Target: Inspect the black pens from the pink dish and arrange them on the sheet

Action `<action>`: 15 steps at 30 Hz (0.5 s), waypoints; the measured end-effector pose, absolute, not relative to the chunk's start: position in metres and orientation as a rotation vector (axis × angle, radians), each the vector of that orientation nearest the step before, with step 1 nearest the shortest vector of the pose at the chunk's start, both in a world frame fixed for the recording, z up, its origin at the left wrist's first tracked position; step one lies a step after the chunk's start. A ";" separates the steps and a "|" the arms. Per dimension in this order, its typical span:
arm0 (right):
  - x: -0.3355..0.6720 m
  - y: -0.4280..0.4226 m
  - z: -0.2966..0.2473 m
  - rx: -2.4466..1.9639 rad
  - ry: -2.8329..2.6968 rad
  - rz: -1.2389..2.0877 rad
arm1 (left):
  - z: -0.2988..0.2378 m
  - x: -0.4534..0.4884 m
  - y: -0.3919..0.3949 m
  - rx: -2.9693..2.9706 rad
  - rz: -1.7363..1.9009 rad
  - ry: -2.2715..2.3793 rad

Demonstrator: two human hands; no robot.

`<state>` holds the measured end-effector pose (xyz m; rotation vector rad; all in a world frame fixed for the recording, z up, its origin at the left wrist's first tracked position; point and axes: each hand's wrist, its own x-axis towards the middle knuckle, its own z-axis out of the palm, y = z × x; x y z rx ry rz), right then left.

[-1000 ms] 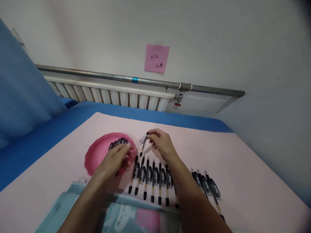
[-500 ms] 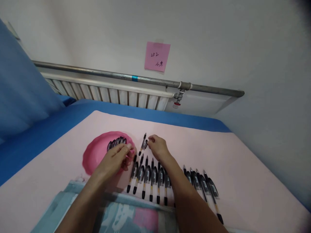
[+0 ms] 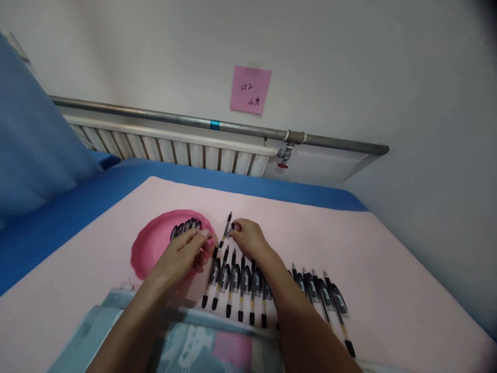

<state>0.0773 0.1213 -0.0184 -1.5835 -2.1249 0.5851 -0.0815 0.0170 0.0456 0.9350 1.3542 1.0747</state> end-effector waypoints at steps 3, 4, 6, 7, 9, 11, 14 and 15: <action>0.077 0.121 -0.020 -1.574 -2.152 0.558 | 0.047 -0.082 0.017 0.930 1.056 1.362; 0.077 0.121 -0.021 -1.569 -2.160 0.551 | 0.047 -0.082 0.017 0.933 1.054 1.359; 0.077 0.121 -0.021 -1.557 -2.174 0.539 | 0.048 -0.082 0.017 0.938 1.057 1.355; 0.077 0.120 -0.022 -1.553 -2.179 0.535 | 0.048 -0.082 0.017 0.936 1.065 1.360; 0.077 0.120 -0.022 -1.549 -2.184 0.527 | 0.048 -0.082 0.017 0.926 1.076 1.371; 0.077 0.120 -0.022 -1.547 -2.185 0.522 | 0.048 -0.081 0.017 0.917 1.080 1.378; 0.077 0.120 -0.023 -1.545 -2.182 0.527 | 0.048 -0.081 0.016 0.918 1.074 1.370; 0.078 0.120 -0.023 -1.547 -2.177 0.532 | 0.048 -0.081 0.016 0.914 1.075 1.373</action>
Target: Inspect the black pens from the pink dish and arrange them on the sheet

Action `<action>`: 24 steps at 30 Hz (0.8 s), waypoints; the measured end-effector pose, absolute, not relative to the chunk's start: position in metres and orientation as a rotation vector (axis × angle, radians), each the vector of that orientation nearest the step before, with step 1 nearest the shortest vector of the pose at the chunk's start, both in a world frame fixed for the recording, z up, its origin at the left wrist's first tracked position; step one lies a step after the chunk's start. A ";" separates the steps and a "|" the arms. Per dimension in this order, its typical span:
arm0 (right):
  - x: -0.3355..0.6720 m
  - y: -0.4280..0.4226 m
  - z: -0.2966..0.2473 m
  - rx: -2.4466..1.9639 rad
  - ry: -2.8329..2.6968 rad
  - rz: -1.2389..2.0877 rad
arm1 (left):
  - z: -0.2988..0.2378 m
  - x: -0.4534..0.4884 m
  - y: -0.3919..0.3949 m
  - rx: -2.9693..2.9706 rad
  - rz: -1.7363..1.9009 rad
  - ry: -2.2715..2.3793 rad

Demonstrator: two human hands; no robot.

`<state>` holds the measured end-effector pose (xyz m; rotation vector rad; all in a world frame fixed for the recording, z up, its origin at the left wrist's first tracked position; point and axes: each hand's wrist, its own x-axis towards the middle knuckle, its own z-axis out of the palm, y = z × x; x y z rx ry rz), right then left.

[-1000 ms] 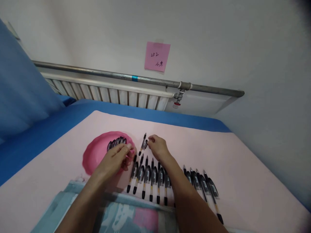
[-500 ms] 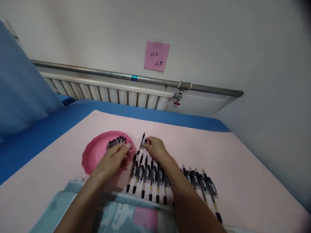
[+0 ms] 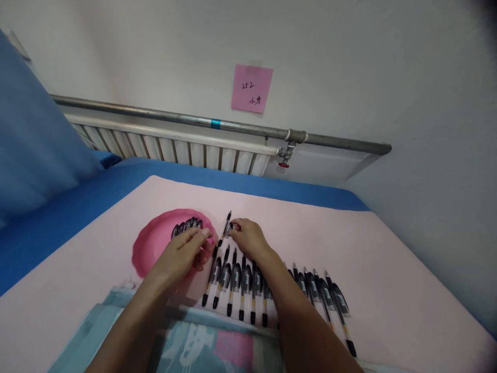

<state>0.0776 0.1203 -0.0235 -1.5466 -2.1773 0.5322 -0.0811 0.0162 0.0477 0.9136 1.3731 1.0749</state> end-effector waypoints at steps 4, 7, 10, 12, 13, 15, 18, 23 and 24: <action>0.078 0.121 -0.024 -1.561 -2.149 0.560 | 0.047 -0.090 0.018 0.892 1.126 1.422; 0.078 0.120 -0.024 -1.569 -2.128 0.587 | 0.048 -0.105 0.020 0.863 1.247 1.478; 0.079 0.120 -0.023 -1.573 -2.104 0.611 | 0.049 -0.123 0.024 0.839 1.408 1.586; 0.079 0.120 -0.022 -1.571 -2.081 0.626 | 0.047 -0.134 0.025 0.867 1.446 1.707; 0.080 0.120 -0.022 -1.569 -2.068 0.634 | 0.046 -0.139 0.025 0.897 1.427 1.779; 0.080 0.120 -0.022 -1.563 -2.037 0.650 | 0.043 -0.145 0.026 0.980 1.327 1.923; 0.082 0.121 -0.023 -1.550 -1.990 0.668 | 0.036 -0.146 0.027 1.169 1.073 2.077; 0.083 0.121 -0.023 -1.536 -1.922 0.688 | 0.024 -0.132 0.032 1.491 0.659 2.232; 0.083 0.121 -0.022 -1.534 -1.913 0.692 | 0.022 -0.129 0.033 1.509 0.616 2.242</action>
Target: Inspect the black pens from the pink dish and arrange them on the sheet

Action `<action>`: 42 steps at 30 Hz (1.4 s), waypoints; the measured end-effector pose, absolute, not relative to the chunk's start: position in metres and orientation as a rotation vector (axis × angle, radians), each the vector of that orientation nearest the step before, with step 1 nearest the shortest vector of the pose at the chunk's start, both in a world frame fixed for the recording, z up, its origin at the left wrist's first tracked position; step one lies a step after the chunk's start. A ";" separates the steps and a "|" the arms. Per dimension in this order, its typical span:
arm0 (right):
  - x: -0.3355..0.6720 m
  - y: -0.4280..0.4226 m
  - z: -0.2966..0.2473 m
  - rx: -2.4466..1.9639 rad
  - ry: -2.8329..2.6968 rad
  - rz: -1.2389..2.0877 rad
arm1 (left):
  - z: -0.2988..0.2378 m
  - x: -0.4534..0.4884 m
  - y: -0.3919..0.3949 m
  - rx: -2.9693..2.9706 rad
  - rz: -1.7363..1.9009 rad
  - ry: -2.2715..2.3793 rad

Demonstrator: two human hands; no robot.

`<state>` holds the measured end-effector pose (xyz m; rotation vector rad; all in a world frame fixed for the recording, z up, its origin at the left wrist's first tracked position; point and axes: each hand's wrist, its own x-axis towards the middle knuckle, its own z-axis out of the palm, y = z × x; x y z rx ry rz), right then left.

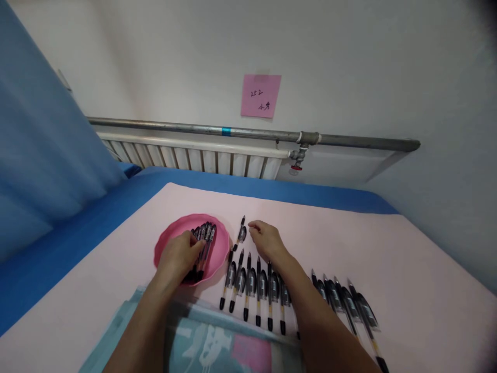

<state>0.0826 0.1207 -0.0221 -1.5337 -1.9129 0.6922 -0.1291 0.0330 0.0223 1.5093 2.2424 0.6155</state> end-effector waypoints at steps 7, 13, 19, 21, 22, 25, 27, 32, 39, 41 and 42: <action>0.080 0.117 -0.017 -1.505 -1.871 0.705 | 0.018 -0.119 0.038 1.542 0.556 2.277; 0.077 0.116 -0.013 -1.434 -1.855 0.683 | 0.020 -0.122 0.038 1.483 0.625 2.244; 0.061 0.100 0.013 -1.288 -1.755 0.780 | 0.033 -0.106 0.030 0.990 1.198 1.579; 0.051 0.089 0.023 -1.207 -1.682 0.909 | 0.037 -0.096 0.028 0.797 1.317 1.277; 0.046 0.084 0.027 -1.166 -1.647 0.981 | 0.038 -0.091 0.027 0.747 1.344 1.180; 0.030 0.067 0.035 -1.048 -1.519 1.245 | 0.038 -0.076 0.024 0.708 1.405 1.034; 0.021 0.058 0.038 -1.033 -1.406 1.365 | 0.035 -0.066 0.022 0.699 1.420 0.988; 0.013 0.049 0.041 -1.089 -1.172 1.311 | 0.026 -0.047 0.018 0.612 1.406 1.008; 0.013 0.049 0.042 -1.096 -1.083 1.276 | 0.024 -0.041 0.016 0.862 1.477 1.232; 0.014 0.049 0.039 -1.139 -1.127 1.203 | 0.024 -0.040 0.016 0.862 1.467 1.284; 0.014 0.050 0.038 -1.154 -1.142 1.169 | 0.025 -0.039 0.015 0.851 1.458 1.305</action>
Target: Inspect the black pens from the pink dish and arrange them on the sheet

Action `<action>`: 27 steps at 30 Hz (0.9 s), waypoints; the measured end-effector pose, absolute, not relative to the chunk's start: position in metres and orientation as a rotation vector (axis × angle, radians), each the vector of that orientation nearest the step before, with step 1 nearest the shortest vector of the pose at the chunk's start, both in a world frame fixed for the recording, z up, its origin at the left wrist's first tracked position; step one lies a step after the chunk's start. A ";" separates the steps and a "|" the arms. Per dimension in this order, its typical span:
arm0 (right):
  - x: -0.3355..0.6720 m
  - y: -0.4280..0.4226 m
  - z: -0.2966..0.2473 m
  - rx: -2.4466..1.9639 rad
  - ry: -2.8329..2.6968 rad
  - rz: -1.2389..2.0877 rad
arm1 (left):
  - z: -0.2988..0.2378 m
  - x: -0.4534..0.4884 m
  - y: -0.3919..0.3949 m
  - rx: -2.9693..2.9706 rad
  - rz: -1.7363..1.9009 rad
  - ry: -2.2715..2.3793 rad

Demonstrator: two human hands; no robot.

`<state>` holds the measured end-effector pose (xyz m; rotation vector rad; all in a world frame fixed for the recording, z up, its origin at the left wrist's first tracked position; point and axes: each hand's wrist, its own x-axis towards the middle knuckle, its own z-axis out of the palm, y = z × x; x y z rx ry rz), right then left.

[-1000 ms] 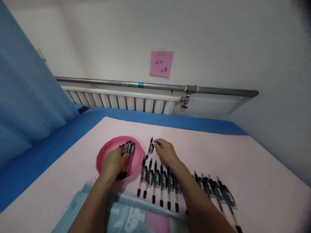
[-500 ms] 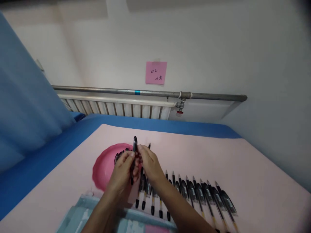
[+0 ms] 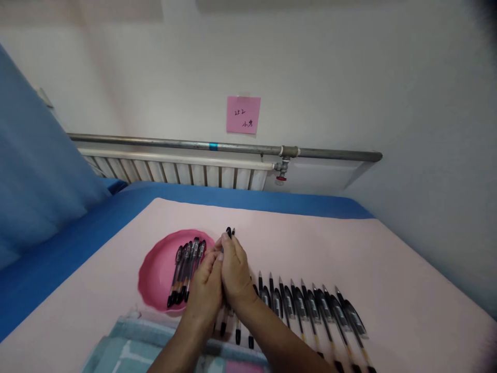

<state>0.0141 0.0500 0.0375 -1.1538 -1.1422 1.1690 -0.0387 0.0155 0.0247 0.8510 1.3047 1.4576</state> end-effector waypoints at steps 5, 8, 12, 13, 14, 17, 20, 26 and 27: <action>0.015 0.054 0.032 -1.148 -1.160 1.123 | 0.027 -0.033 0.014 0.809 1.450 1.368; 0.017 0.060 0.031 -1.130 -1.155 1.141 | 0.028 -0.033 0.015 0.761 1.374 1.351; 0.029 0.074 0.030 -1.050 -1.060 1.162 | 0.029 -0.035 0.014 0.710 1.136 1.282; 0.033 0.079 0.030 -1.026 -0.998 1.176 | 0.029 -0.036 0.014 0.712 1.098 1.268; 0.038 0.084 0.031 -1.005 -0.922 1.193 | 0.030 -0.037 0.013 0.714 1.079 1.258; 0.052 0.094 0.035 -0.956 -0.762 1.233 | 0.033 -0.040 0.012 0.699 1.113 1.231; 0.057 0.094 0.043 -0.977 -0.885 1.300 | 0.034 -0.043 0.012 0.623 1.223 1.185; 0.050 0.077 0.051 -1.050 -1.461 1.441 | 0.030 -0.048 0.014 0.572 1.374 1.101; 0.049 0.075 0.051 -1.061 -1.500 1.426 | 0.029 -0.048 0.014 0.593 1.372 1.110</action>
